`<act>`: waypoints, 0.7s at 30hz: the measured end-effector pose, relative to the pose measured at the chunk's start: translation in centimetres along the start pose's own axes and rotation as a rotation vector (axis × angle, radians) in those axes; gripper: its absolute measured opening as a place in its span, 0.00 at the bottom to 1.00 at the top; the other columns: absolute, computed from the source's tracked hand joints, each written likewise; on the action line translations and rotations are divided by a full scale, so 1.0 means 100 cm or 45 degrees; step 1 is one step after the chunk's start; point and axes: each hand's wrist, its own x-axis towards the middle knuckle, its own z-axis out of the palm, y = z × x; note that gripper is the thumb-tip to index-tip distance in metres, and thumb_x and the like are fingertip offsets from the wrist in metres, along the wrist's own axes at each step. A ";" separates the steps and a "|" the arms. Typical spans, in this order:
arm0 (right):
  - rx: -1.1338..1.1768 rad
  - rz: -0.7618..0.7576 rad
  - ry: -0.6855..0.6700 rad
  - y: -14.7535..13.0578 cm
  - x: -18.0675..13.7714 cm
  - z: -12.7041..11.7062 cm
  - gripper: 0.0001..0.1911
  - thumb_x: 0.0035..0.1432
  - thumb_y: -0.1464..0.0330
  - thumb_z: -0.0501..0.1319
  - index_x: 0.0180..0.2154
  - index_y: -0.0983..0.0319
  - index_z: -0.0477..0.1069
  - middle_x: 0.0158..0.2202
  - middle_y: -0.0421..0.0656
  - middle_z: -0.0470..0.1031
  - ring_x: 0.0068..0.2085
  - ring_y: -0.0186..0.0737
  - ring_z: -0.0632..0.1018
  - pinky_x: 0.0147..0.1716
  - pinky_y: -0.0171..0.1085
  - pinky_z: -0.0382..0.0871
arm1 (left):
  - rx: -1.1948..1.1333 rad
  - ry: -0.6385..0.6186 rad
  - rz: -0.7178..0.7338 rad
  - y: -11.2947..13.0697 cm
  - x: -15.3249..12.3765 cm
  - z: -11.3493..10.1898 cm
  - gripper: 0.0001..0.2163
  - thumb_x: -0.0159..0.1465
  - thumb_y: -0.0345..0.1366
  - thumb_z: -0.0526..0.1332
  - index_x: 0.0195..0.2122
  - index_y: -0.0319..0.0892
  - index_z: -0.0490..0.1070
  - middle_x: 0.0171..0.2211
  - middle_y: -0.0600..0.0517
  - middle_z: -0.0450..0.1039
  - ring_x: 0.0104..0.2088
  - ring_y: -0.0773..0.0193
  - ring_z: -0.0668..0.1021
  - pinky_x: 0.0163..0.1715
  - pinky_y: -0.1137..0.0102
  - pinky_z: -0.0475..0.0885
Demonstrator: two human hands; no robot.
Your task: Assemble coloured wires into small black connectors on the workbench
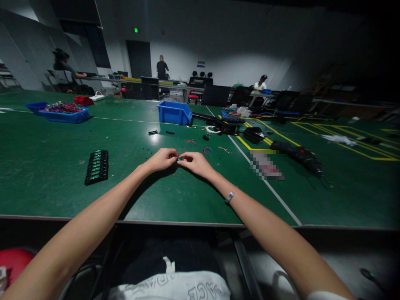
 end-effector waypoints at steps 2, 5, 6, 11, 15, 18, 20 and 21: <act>-0.002 0.002 -0.006 0.000 0.000 0.000 0.17 0.58 0.58 0.65 0.42 0.64 0.80 0.26 0.39 0.72 0.28 0.34 0.69 0.28 0.33 0.57 | -0.001 -0.003 0.002 -0.001 0.000 0.000 0.12 0.62 0.35 0.55 0.37 0.37 0.77 0.28 0.51 0.75 0.28 0.64 0.72 0.28 0.72 0.61; 0.001 -0.005 -0.016 0.001 0.000 0.000 0.16 0.58 0.59 0.65 0.42 0.64 0.80 0.26 0.39 0.72 0.28 0.34 0.69 0.28 0.33 0.58 | -0.009 -0.004 -0.001 0.000 0.000 0.000 0.12 0.62 0.34 0.55 0.37 0.37 0.77 0.28 0.51 0.75 0.28 0.64 0.72 0.28 0.72 0.61; 0.005 -0.006 -0.019 0.001 0.000 0.000 0.16 0.58 0.59 0.65 0.42 0.64 0.80 0.26 0.39 0.72 0.29 0.34 0.70 0.28 0.33 0.58 | -0.011 -0.004 0.000 0.000 0.000 0.000 0.12 0.62 0.34 0.55 0.37 0.37 0.77 0.28 0.51 0.75 0.28 0.64 0.73 0.28 0.72 0.61; 0.003 0.010 -0.021 0.001 0.001 0.000 0.16 0.57 0.59 0.65 0.42 0.64 0.80 0.28 0.40 0.74 0.30 0.35 0.71 0.29 0.33 0.59 | -0.021 0.001 0.008 0.000 -0.001 0.001 0.11 0.61 0.34 0.55 0.38 0.37 0.77 0.30 0.51 0.76 0.29 0.64 0.73 0.29 0.72 0.62; 0.002 0.011 -0.026 0.001 0.001 -0.001 0.16 0.57 0.60 0.65 0.41 0.64 0.80 0.28 0.40 0.74 0.30 0.35 0.71 0.30 0.33 0.60 | -0.033 0.000 -0.004 -0.002 -0.001 0.002 0.10 0.61 0.34 0.56 0.37 0.38 0.76 0.29 0.51 0.75 0.28 0.64 0.73 0.29 0.72 0.62; -0.004 0.000 -0.027 0.001 0.000 -0.001 0.16 0.57 0.60 0.65 0.41 0.64 0.80 0.28 0.41 0.75 0.30 0.35 0.71 0.30 0.33 0.60 | -0.037 0.000 -0.003 -0.003 0.000 0.002 0.10 0.61 0.35 0.56 0.37 0.38 0.75 0.29 0.52 0.75 0.28 0.65 0.73 0.28 0.72 0.62; -0.011 -0.014 -0.021 0.001 0.000 -0.001 0.15 0.57 0.60 0.65 0.40 0.64 0.80 0.28 0.40 0.75 0.30 0.35 0.71 0.30 0.33 0.61 | -0.035 0.002 -0.004 -0.003 0.000 0.003 0.09 0.61 0.35 0.56 0.36 0.38 0.75 0.28 0.52 0.75 0.28 0.65 0.72 0.28 0.72 0.62; -0.016 -0.021 -0.017 0.000 0.000 -0.001 0.15 0.58 0.60 0.65 0.40 0.64 0.80 0.28 0.40 0.75 0.30 0.35 0.71 0.30 0.33 0.61 | -0.033 0.002 -0.007 -0.003 0.000 0.003 0.09 0.61 0.35 0.56 0.36 0.38 0.75 0.28 0.52 0.74 0.28 0.65 0.72 0.28 0.72 0.61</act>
